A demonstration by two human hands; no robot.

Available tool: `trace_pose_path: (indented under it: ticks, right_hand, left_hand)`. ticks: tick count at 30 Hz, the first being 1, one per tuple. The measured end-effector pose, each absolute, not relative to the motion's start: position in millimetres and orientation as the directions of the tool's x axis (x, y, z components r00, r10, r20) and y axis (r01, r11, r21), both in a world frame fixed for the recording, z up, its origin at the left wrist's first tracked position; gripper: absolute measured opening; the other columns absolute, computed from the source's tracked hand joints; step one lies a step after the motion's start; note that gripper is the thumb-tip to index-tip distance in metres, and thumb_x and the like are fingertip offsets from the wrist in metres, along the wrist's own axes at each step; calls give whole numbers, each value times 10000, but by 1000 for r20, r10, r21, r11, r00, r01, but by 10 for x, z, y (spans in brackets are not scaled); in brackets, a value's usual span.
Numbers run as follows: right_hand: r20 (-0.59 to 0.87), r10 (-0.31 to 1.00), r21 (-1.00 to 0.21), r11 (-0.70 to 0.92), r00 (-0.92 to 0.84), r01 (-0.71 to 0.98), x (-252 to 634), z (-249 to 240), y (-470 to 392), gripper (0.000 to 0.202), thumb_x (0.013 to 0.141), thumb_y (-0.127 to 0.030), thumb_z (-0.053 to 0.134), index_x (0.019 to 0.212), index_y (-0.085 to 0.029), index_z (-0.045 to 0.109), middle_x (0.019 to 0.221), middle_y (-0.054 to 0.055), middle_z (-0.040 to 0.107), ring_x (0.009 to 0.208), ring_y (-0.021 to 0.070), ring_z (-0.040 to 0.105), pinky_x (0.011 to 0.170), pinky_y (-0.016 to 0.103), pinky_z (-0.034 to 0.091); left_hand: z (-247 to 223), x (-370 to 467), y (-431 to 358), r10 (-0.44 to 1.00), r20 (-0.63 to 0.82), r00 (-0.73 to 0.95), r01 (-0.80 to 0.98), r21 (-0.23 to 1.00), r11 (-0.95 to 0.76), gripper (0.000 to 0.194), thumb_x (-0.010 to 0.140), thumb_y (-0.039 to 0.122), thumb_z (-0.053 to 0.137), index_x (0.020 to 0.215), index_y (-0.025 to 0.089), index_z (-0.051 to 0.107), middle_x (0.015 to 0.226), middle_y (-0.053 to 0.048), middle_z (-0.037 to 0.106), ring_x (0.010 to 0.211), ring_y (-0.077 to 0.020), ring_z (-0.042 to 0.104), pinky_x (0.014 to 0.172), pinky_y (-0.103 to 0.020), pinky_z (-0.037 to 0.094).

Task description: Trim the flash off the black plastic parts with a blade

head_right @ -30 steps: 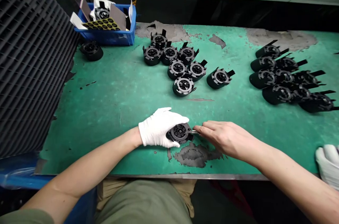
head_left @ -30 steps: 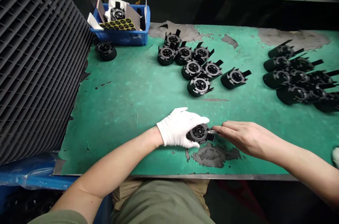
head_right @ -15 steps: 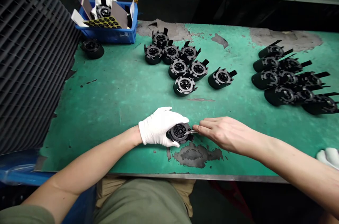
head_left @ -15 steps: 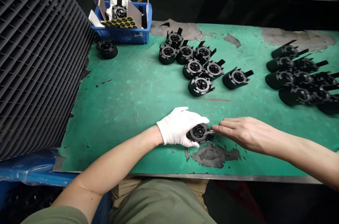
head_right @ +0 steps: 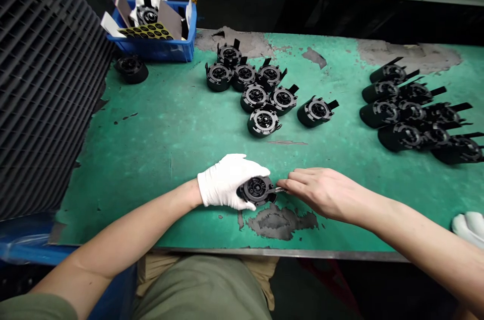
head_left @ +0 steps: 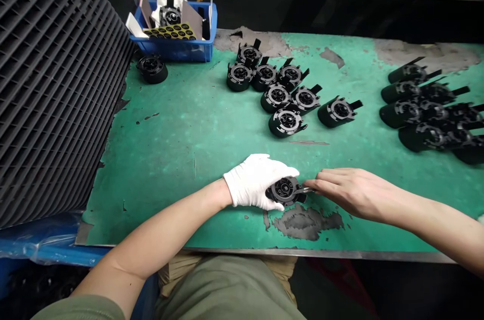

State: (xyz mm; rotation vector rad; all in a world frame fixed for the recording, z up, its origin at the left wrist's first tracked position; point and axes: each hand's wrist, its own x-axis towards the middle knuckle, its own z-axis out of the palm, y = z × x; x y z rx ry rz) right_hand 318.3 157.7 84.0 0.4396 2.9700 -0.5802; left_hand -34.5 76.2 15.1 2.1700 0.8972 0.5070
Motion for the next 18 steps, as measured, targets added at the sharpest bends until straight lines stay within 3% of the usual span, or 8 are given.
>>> trace_pose_path:
  ticks: [6,9,11,14,18]
  right_hand:
    - [-101,244,-356,896,-965,264,3100,809,1613,466,1281,-157,528,1524,-310,896,941,18,800,784,205,690,801,329,555]
    - [-64,274,-329,902,-960,280,3119,847,1632,384,1305,-223,562,1426,-315,914,940,16,809,794,200,720,796,328,569]
    - [-1,352,-286,897,-936,337,3158,899,1569,337,1338,-288,565,1392,-287,898,945,20,809,782,190,739,737,318,552]
    - [135,507,-206,855,-851,477,3190,960,1264,320,1352,-279,560,1542,-236,814,1019,41,834,774,178,764,662,313,523]
    - [199,623,-166,783,-757,600,3065,864,604,352,1340,-240,584,1663,-218,723,1035,22,838,816,175,818,743,297,592]
  left_hand:
    - [150,-355,790,719,57,693,435,762,-480,1028,994,738,1046,1842,307,655,1787,-169,842,1682,-468,800,1527,-657,501]
    - [123,-354,797,721,84,688,431,753,-498,987,1001,765,1027,1794,285,688,1700,-171,877,1604,-473,838,1422,-601,590]
    - [68,-345,784,751,113,651,457,731,-506,979,991,853,1002,1712,245,741,1588,-189,899,1489,-473,874,1339,-589,638]
    - [-69,-319,733,817,144,558,551,672,-495,1055,887,1071,949,1497,221,814,1440,-213,881,1347,-490,871,1225,-631,675]
    - [-259,-298,651,851,225,474,586,641,-496,1125,783,1185,919,1343,219,785,1326,-197,835,1258,-468,849,1144,-640,704]
